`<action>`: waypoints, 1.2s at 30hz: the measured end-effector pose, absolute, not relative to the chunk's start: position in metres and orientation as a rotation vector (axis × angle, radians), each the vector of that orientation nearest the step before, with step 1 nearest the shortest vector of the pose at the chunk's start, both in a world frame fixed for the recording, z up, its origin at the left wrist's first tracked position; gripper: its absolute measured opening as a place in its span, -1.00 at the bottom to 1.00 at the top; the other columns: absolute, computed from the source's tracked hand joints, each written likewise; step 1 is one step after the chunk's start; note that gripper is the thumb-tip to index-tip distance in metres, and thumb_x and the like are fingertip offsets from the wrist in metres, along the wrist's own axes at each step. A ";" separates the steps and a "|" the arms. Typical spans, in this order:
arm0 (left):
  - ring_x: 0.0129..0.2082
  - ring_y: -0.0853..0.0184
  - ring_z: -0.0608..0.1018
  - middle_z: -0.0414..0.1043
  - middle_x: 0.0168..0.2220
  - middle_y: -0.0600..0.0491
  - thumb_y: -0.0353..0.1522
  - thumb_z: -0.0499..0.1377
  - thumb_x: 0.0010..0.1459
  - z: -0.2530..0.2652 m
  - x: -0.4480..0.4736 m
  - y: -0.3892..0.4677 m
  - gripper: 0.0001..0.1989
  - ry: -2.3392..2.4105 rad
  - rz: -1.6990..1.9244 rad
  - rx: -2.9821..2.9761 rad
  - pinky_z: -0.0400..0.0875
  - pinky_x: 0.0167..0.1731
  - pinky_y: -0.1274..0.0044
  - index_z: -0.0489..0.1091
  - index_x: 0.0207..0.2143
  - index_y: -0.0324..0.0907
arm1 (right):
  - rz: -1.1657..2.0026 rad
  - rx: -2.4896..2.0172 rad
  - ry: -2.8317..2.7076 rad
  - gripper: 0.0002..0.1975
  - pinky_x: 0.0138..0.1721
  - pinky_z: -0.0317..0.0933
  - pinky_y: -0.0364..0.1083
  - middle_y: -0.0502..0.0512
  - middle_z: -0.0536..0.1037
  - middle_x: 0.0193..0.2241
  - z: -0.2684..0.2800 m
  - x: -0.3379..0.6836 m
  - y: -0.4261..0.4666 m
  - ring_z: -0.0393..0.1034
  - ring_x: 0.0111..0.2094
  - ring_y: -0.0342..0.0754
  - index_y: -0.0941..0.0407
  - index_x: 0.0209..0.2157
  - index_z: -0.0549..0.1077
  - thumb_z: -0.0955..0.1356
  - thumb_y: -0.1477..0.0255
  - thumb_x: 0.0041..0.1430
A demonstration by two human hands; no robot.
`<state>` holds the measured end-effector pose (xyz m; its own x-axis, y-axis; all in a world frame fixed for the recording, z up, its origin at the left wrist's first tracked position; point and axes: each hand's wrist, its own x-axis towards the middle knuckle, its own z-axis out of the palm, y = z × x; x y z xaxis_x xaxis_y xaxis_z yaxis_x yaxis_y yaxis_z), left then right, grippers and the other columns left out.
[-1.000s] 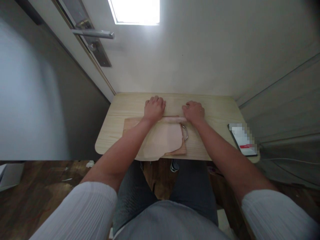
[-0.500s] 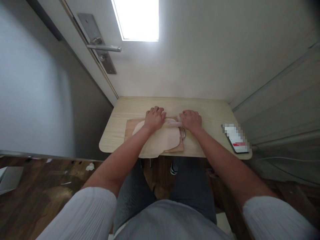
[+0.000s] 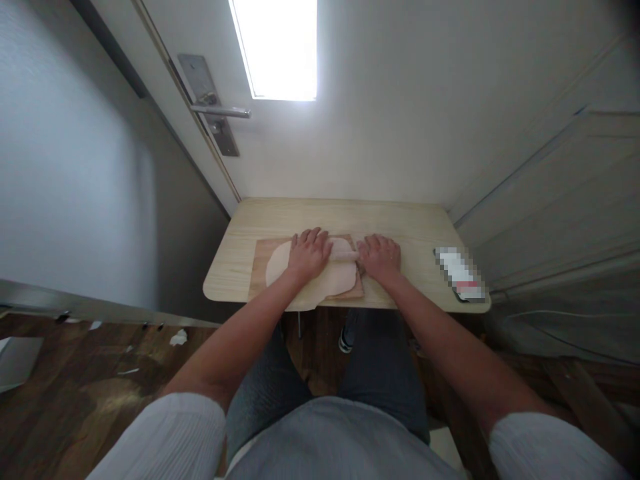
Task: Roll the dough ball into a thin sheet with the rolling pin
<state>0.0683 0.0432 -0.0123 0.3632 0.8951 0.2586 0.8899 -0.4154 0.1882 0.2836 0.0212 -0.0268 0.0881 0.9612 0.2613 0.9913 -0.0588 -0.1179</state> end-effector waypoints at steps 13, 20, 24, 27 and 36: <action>0.34 0.10 0.22 0.22 0.36 0.00 -0.12 -0.22 0.44 -0.010 0.061 0.008 -0.46 1.632 0.425 2.616 0.09 0.28 0.16 0.22 0.31 -0.09 | -0.140 -2.049 -1.915 -0.40 0.19 -0.05 0.18 0.38 0.41 0.20 -0.035 0.280 -0.018 0.21 0.19 0.24 0.24 0.24 0.32 0.11 0.13 0.41; 0.38 0.12 0.16 0.20 0.37 0.01 -0.10 -0.22 0.44 -0.013 0.059 -0.007 -0.44 1.641 0.429 2.586 0.07 0.31 0.15 0.13 0.36 -0.07 | -0.124 -2.013 -1.847 -0.37 0.25 -0.05 0.22 0.40 0.33 0.26 -0.044 0.276 -0.039 0.17 0.24 0.22 0.23 0.32 0.20 0.11 0.13 0.41; 0.38 0.14 0.17 0.20 0.37 0.01 -0.10 -0.22 0.44 -0.013 0.057 -0.018 -0.44 1.640 0.433 2.571 0.05 0.32 0.15 0.09 0.38 -0.05 | -0.124 -2.011 -1.846 -0.37 0.28 -0.07 0.25 0.38 0.30 0.28 -0.046 0.274 -0.051 0.16 0.27 0.21 0.21 0.35 0.16 0.11 0.13 0.41; 0.37 0.13 0.18 0.22 0.36 -0.01 -0.09 -0.21 0.43 -0.012 0.056 -0.028 -0.43 1.640 0.434 2.560 0.07 0.31 0.15 0.08 0.39 -0.06 | -0.136 -2.013 -1.864 -0.37 0.29 -0.07 0.26 0.39 0.28 0.30 -0.048 0.274 -0.061 0.16 0.28 0.21 0.20 0.36 0.14 0.11 0.15 0.41; 0.37 0.14 0.20 0.18 0.38 0.02 -0.08 -0.18 0.42 -0.012 0.053 -0.059 -0.41 1.642 0.431 2.579 0.07 0.32 0.16 0.08 0.39 -0.06 | -0.140 -2.015 -1.898 -0.34 0.33 -0.12 0.25 0.33 0.21 0.35 -0.051 0.271 -0.088 0.11 0.32 0.19 0.18 0.41 0.05 0.09 0.14 0.41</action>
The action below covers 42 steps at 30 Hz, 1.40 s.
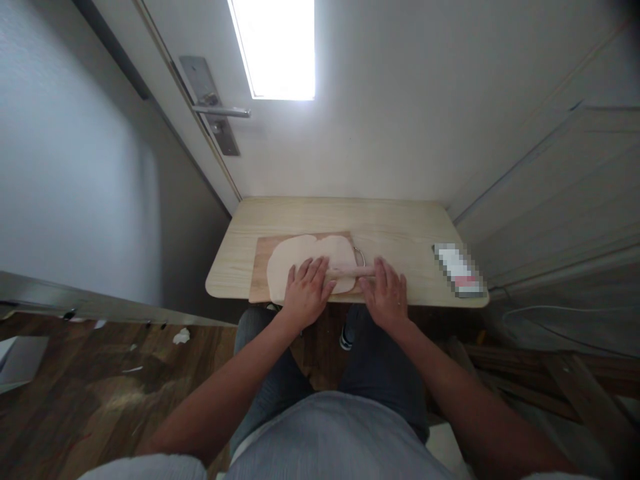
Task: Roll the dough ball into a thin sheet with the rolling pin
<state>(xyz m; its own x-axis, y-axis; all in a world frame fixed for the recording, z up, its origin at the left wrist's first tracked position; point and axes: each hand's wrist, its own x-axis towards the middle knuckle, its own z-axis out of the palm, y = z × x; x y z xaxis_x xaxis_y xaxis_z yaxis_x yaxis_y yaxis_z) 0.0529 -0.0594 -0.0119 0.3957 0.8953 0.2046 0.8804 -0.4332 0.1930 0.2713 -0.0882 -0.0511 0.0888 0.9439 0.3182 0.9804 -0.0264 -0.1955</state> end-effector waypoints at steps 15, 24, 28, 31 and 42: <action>0.45 0.14 0.01 -0.03 0.45 0.12 -0.04 -0.12 0.38 -0.018 0.048 -0.094 -0.34 1.647 0.350 2.572 0.03 0.36 0.12 -0.12 0.46 0.05 | -0.167 -1.994 -1.906 -0.27 0.34 -0.11 0.25 0.27 0.09 0.40 -0.056 0.268 -0.119 0.06 0.36 0.19 0.10 0.47 -0.20 0.10 0.14 0.40; 0.47 0.16 -0.05 -0.08 0.45 0.16 -0.04 -0.11 0.38 -0.029 0.045 -0.110 -0.33 1.663 0.345 2.583 -0.05 0.39 0.13 -0.15 0.46 0.05 | -0.184 -1.995 -1.883 -0.26 0.34 -0.12 0.27 0.23 0.10 0.40 -0.061 0.266 -0.135 0.06 0.37 0.19 0.05 0.47 -0.23 0.12 0.16 0.38; 0.46 0.14 -0.01 -0.04 0.44 0.12 -0.07 -0.10 0.39 -0.030 0.045 -0.115 -0.36 1.677 0.357 2.578 -0.09 0.40 0.10 -0.10 0.45 0.03 | -0.203 -1.945 -1.853 -0.36 0.32 -0.07 0.22 0.27 0.24 0.33 -0.060 0.272 -0.134 0.13 0.32 0.17 0.08 0.41 0.06 0.16 0.21 0.36; 0.44 0.12 0.05 0.05 0.42 0.07 -0.10 -0.05 0.38 -0.030 0.043 -0.114 -0.38 1.667 0.412 2.575 -0.11 0.39 0.07 -0.01 0.43 0.05 | -0.178 -1.876 -1.862 -0.51 0.27 0.00 0.17 0.28 0.39 0.21 -0.053 0.280 -0.120 0.25 0.21 0.18 0.08 0.24 0.35 0.23 0.28 0.32; 0.37 0.04 0.22 0.22 0.35 -0.09 -0.16 0.14 0.30 -0.027 0.018 -0.085 -0.41 1.763 0.610 2.513 -0.05 0.34 0.01 0.18 0.33 -0.06 | -0.003 -1.913 -1.955 -0.74 -0.05 0.07 0.02 0.12 0.58 -0.17 -0.032 0.257 -0.100 0.31 -0.11 0.09 0.07 -0.07 0.53 0.34 0.45 0.20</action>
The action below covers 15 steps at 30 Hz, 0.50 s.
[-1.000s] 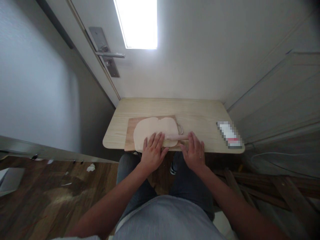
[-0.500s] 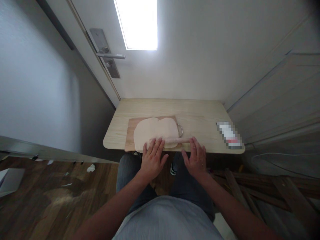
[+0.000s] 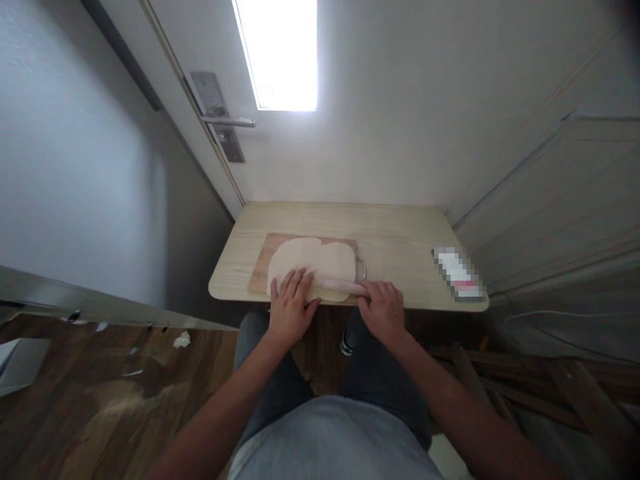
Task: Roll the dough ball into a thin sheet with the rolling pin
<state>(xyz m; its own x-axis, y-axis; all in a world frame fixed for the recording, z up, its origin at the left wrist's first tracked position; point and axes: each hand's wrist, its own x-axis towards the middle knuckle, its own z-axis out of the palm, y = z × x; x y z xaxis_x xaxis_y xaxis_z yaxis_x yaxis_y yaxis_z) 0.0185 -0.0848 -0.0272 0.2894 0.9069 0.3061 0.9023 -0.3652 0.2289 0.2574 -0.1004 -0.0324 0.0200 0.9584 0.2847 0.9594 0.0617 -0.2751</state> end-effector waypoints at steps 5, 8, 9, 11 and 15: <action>0.36 0.02 0.22 0.17 0.37 -0.14 -0.10 0.18 0.26 -0.019 -0.003 -0.075 -0.28 1.834 0.548 2.488 0.00 0.33 0.04 0.07 0.38 -0.07 | 0.086 -1.962 -1.991 -0.77 -0.13 0.03 0.00 0.10 0.59 -0.17 -0.029 0.247 -0.105 0.33 -0.12 0.07 0.07 -0.08 0.52 0.33 0.40 0.24; 0.32 0.01 0.29 0.26 0.32 -0.16 -0.07 0.18 0.25 -0.016 -0.008 -0.069 -0.25 1.840 0.485 2.472 0.03 0.31 0.02 0.04 0.40 -0.06 | 0.109 -2.013 -1.991 -0.76 -0.15 0.03 -0.01 0.09 0.59 -0.17 -0.026 0.249 -0.097 0.34 -0.11 0.07 0.06 -0.08 0.52 0.32 0.40 0.23; 0.31 0.01 0.30 0.30 0.30 -0.15 -0.07 0.19 0.25 -0.014 -0.008 -0.066 -0.24 1.835 0.461 2.467 0.03 0.31 0.01 0.03 0.40 -0.06 | 0.108 -2.034 -1.989 -0.76 -0.16 0.03 -0.01 0.10 0.59 -0.16 -0.024 0.250 -0.094 0.34 -0.11 0.07 0.06 -0.08 0.52 0.32 0.39 0.23; 0.30 0.02 0.31 0.34 0.27 -0.14 -0.06 0.20 0.24 -0.012 -0.007 -0.059 -0.23 1.826 0.429 2.455 0.00 0.31 -0.01 0.04 0.40 -0.05 | 0.105 -2.076 -1.982 -0.75 -0.16 0.04 -0.01 0.11 0.59 -0.13 -0.021 0.253 -0.085 0.35 -0.10 0.08 0.06 -0.07 0.52 0.31 0.39 0.24; 0.30 0.02 0.31 0.38 0.24 -0.12 -0.06 0.20 0.24 -0.009 -0.006 -0.043 -0.27 1.813 0.415 2.437 -0.07 0.31 -0.04 0.09 0.37 -0.02 | 0.110 -2.147 -1.979 -0.73 -0.16 0.08 0.00 0.13 0.58 -0.09 -0.015 0.255 -0.070 0.36 -0.08 0.10 0.05 -0.06 0.52 0.28 0.39 0.25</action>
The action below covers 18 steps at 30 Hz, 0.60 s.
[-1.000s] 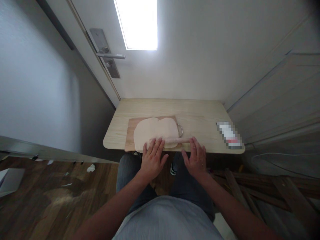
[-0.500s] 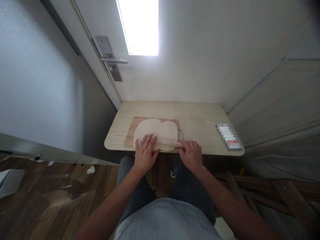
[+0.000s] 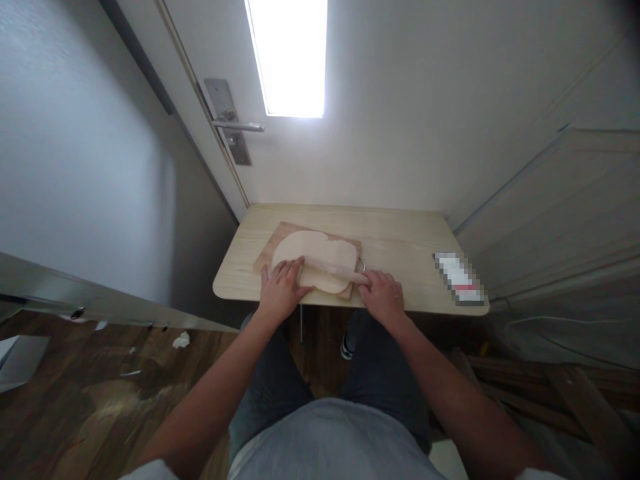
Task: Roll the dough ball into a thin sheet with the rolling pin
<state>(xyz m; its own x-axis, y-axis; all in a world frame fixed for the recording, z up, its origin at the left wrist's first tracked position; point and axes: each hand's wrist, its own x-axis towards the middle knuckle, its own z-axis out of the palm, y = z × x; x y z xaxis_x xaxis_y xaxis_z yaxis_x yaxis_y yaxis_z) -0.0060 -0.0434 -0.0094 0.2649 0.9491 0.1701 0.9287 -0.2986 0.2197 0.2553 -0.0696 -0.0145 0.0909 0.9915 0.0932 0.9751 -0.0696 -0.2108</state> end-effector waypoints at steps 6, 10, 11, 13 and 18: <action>0.29 -0.01 0.33 0.38 0.25 -0.11 -0.01 0.29 0.12 -0.003 -0.017 -0.024 -0.22 1.743 0.416 2.358 0.06 0.29 0.03 0.20 0.32 -0.06 | 0.110 -2.162 -1.977 -0.71 -0.15 0.13 0.00 0.15 0.57 -0.09 -0.012 0.260 -0.052 0.36 -0.07 0.11 0.05 -0.05 0.52 0.29 0.37 0.23; 0.19 0.09 0.45 0.46 0.18 -0.06 -0.02 0.21 0.19 0.007 -0.015 -0.003 -0.43 1.772 0.552 2.178 0.25 0.22 0.24 0.39 0.16 -0.09 | 0.100 -2.107 -2.015 -0.72 -0.11 0.14 0.01 0.15 0.56 -0.09 -0.013 0.268 -0.036 0.33 -0.04 0.13 0.03 -0.05 0.52 0.30 0.35 0.22; 0.18 0.11 0.46 0.47 0.17 -0.05 -0.04 0.18 0.23 0.008 -0.010 0.004 -0.48 1.825 0.631 2.134 0.27 0.21 0.27 0.41 0.14 -0.10 | 0.098 -2.091 -2.028 -0.72 -0.10 0.14 0.01 0.15 0.56 -0.09 -0.013 0.270 -0.032 0.33 -0.04 0.13 0.02 -0.06 0.52 0.31 0.36 0.22; 0.16 0.15 0.47 0.48 0.14 -0.06 -0.12 0.10 0.31 0.009 0.004 0.019 -0.57 1.895 0.754 2.105 0.28 0.20 0.33 0.43 0.10 -0.15 | 0.101 -2.061 -2.050 -0.72 -0.09 0.15 0.01 0.16 0.55 -0.09 -0.015 0.273 -0.025 0.32 -0.03 0.13 0.02 -0.07 0.53 0.31 0.38 0.21; 0.12 0.12 0.46 0.48 0.11 -0.10 -0.18 0.00 0.38 0.001 0.042 0.049 -0.61 1.925 0.667 2.168 0.29 0.15 0.31 0.43 0.08 -0.17 | 0.116 -2.020 -2.043 -0.73 -0.08 0.17 -0.01 0.18 0.54 -0.08 -0.020 0.279 -0.019 0.31 -0.03 0.12 0.05 -0.09 0.53 0.33 0.41 0.18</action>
<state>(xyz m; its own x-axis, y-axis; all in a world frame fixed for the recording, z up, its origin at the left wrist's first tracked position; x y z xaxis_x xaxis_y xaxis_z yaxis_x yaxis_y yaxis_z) 0.0420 0.0492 0.0010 0.0690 0.9737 0.2173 0.8993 -0.1550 0.4089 0.2795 -0.0185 -0.0204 0.0052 0.9914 0.1311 0.9701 0.0268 -0.2414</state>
